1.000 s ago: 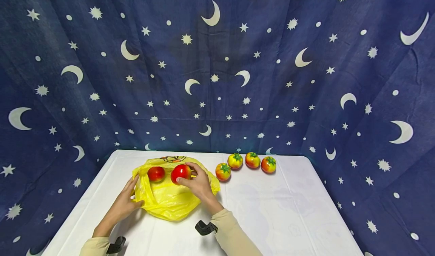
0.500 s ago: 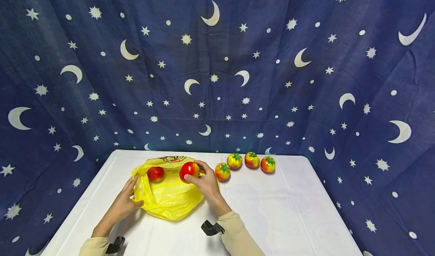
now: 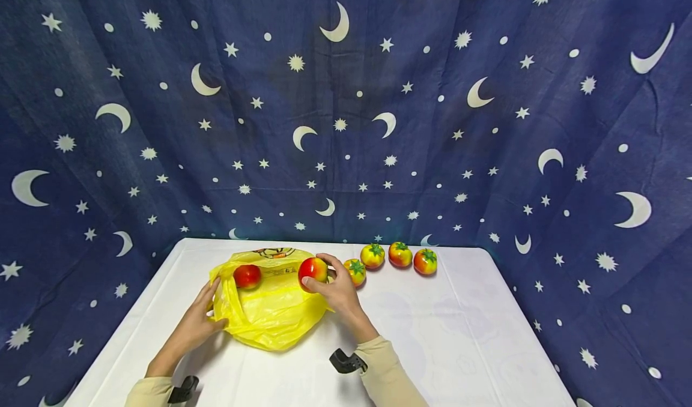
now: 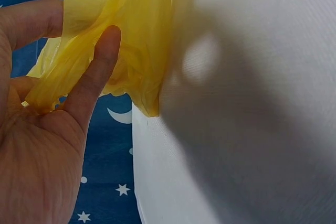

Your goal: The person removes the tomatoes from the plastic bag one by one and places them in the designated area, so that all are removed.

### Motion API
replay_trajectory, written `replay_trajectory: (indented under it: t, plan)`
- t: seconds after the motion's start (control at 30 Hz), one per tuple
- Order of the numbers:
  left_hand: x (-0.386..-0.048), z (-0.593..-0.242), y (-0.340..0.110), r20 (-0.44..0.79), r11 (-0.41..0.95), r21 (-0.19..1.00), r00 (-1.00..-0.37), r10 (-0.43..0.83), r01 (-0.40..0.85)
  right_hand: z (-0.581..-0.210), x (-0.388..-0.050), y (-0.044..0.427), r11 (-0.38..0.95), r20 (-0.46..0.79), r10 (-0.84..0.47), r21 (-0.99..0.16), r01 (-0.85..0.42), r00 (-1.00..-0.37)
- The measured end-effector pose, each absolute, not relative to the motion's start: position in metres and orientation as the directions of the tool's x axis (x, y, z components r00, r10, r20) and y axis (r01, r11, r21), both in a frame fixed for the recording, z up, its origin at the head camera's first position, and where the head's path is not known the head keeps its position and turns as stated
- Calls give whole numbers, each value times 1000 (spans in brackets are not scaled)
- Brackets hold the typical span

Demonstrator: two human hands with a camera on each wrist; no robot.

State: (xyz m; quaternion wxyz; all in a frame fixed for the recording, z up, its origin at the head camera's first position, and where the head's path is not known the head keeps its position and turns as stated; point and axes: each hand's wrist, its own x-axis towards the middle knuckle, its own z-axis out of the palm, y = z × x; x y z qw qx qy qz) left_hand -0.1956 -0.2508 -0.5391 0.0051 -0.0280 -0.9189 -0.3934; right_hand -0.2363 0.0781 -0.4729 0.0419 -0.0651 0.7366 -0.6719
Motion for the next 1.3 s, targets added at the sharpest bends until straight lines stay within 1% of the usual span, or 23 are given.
replay_trajectory:
  t: [0.13,0.3,0.57,0.77,1.07,1.3]
  plan:
    - [-195,-540,-251,36,688,723,-998,49,60,-473,-236,83,117,28,-141,-992,-45,-990]
    - [-196,-542,-252,48,687,723,-998,51,71,-477,-236,90,111,54,-118,-992,-67,-992]
    - [-195,-541,-252,33,697,715,-998,48,57,-480,-238,101,98,67,-22,-993,-69,-997]
    - [-196,-541,-252,30,696,716,-998,49,56,-482,-239,111,165,64,33,-985,-57,-997]
    - [-197,-539,-252,-2,703,711,-999,40,27,-490,-240,127,177,94,27,-980,-88,-995]
    - [-197,-542,-251,13,701,712,-999,44,40,-499,-240,138,224,80,61,-972,-65,-995]
